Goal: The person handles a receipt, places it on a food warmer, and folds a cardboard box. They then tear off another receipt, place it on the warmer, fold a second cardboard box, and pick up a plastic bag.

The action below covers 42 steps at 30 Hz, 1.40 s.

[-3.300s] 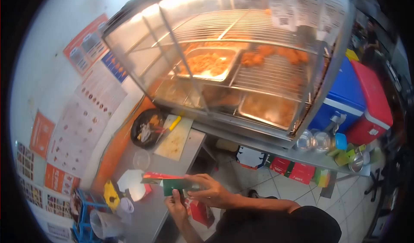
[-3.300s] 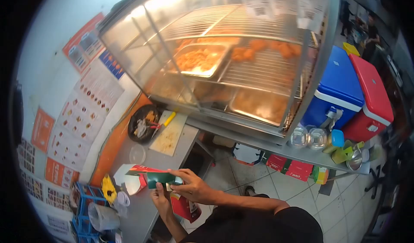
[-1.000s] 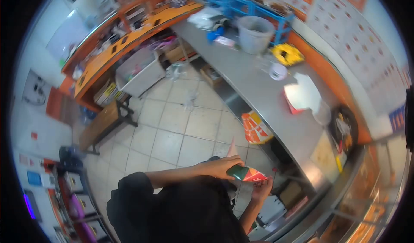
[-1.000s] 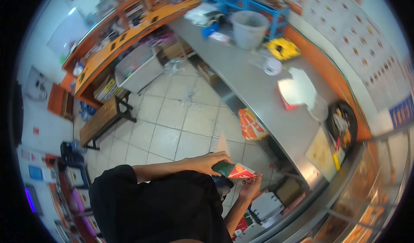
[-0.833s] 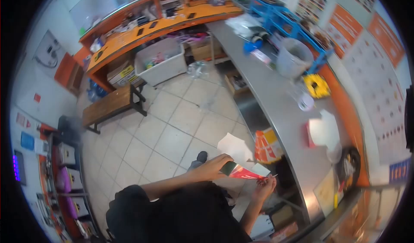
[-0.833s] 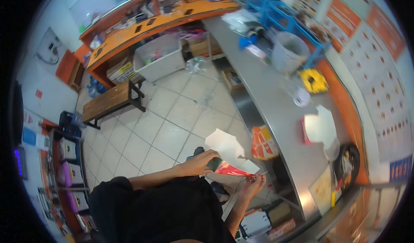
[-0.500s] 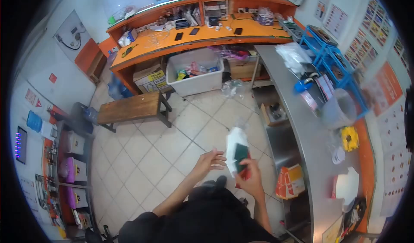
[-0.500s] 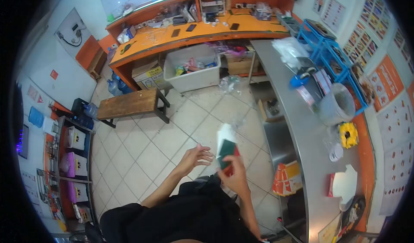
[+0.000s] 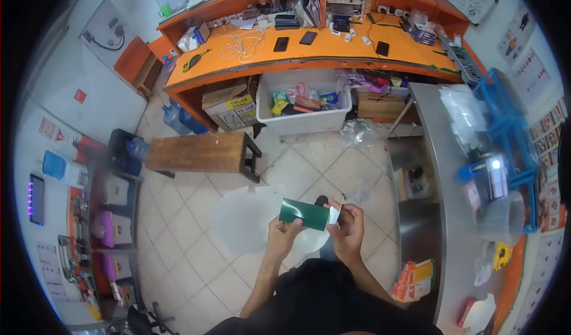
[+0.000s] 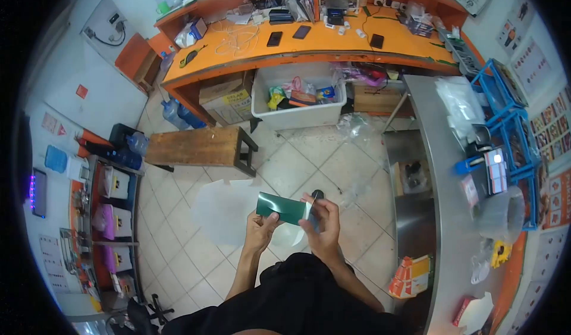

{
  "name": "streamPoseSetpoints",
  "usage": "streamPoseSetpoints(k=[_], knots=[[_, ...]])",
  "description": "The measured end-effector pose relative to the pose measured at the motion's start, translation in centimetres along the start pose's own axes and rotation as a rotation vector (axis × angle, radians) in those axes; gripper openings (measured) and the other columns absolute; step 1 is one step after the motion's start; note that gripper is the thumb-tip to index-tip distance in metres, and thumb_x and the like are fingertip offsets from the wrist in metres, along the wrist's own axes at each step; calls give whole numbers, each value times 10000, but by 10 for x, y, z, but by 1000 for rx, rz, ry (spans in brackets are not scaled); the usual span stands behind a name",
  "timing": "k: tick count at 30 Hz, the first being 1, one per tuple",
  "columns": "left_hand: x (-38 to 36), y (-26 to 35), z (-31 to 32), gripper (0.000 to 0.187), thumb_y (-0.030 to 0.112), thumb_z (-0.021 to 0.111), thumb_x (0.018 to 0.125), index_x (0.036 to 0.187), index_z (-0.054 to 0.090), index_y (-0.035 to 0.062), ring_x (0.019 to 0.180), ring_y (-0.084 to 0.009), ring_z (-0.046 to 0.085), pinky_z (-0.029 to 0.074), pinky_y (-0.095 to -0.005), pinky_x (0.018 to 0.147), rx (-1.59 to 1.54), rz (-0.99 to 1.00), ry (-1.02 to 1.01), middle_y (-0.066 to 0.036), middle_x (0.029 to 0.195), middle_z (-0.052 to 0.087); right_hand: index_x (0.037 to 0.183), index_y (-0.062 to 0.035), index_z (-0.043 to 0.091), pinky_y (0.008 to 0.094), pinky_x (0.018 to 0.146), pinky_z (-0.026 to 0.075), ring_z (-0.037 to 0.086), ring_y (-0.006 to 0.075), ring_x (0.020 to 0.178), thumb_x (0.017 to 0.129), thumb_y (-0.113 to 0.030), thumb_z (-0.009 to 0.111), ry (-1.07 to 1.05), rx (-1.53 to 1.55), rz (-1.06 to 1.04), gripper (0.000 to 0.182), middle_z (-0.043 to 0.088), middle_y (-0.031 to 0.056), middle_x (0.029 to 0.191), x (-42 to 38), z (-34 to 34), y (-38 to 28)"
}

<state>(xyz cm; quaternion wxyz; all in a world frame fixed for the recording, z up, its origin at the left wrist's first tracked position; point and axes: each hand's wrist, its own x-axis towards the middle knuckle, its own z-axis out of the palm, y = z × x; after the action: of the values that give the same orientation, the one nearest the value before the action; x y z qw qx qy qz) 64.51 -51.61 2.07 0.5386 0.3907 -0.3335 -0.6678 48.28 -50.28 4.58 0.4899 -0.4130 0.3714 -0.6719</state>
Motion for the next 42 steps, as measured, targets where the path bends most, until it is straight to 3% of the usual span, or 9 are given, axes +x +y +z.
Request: streamPoseSetpoints(k=[6,10,22,28,32,36,38,39,42], knots=[[159,69,3,179,125,504,977,983,588,-33,871,-194,656,565,-384,788,131,-34,165,-99,949,657,1147,47,573,317,951,430,556,231,1130,860,-39,660,-136,58,78,312,463,219,1377,167,14,44],[234,118,-2,193,158,515,977,912,587,-9,729,-159,654,580,-336,674,295,-27,169,-68,801,632,1003,-7,690,348,946,443,572,284,1112,802,-38,713,-403,-324,-104,205,493,226,1343,248,38,42],[487,96,0,262,101,561,925,1150,600,-28,797,-134,624,488,-257,757,284,-130,-187,-74,993,656,840,-62,615,309,788,430,489,258,972,614,19,780,81,-732,-215,292,442,132,1061,462,51,142],[636,123,18,310,61,436,881,1134,600,-13,702,-103,573,466,-260,609,309,1,-147,-46,869,640,1190,-64,560,222,653,392,444,152,856,862,-74,654,181,-536,44,341,409,59,970,600,41,130],[710,131,25,314,41,375,853,1018,621,-65,553,-85,433,342,-287,502,784,230,-379,-40,653,527,1213,-52,580,247,685,412,450,172,869,908,-114,602,305,-699,-149,312,405,76,962,665,21,131],[771,130,54,275,43,410,811,934,633,-61,690,-136,518,432,-283,732,658,40,-315,-44,667,565,1086,-15,633,301,736,432,459,217,882,931,-214,595,405,-814,-58,255,400,120,958,703,-16,147],[803,134,81,307,26,416,783,992,628,-49,611,-116,494,422,-272,630,513,64,-530,-14,608,521,1022,1,608,305,735,429,469,216,877,928,-200,605,446,-620,99,222,402,118,956,719,-30,152],[819,142,86,372,-35,426,800,1143,558,15,503,-94,451,356,-280,482,625,-154,-585,16,578,515,982,3,571,311,734,421,487,235,872,906,-145,619,519,-427,182,174,407,127,948,735,-24,131],[845,132,132,426,-29,442,800,1217,473,54,478,-102,446,354,-281,467,1027,-123,-677,-10,557,493,1014,0,559,351,750,426,504,279,870,867,-61,616,512,-770,-12,169,413,149,940,770,-55,147]])
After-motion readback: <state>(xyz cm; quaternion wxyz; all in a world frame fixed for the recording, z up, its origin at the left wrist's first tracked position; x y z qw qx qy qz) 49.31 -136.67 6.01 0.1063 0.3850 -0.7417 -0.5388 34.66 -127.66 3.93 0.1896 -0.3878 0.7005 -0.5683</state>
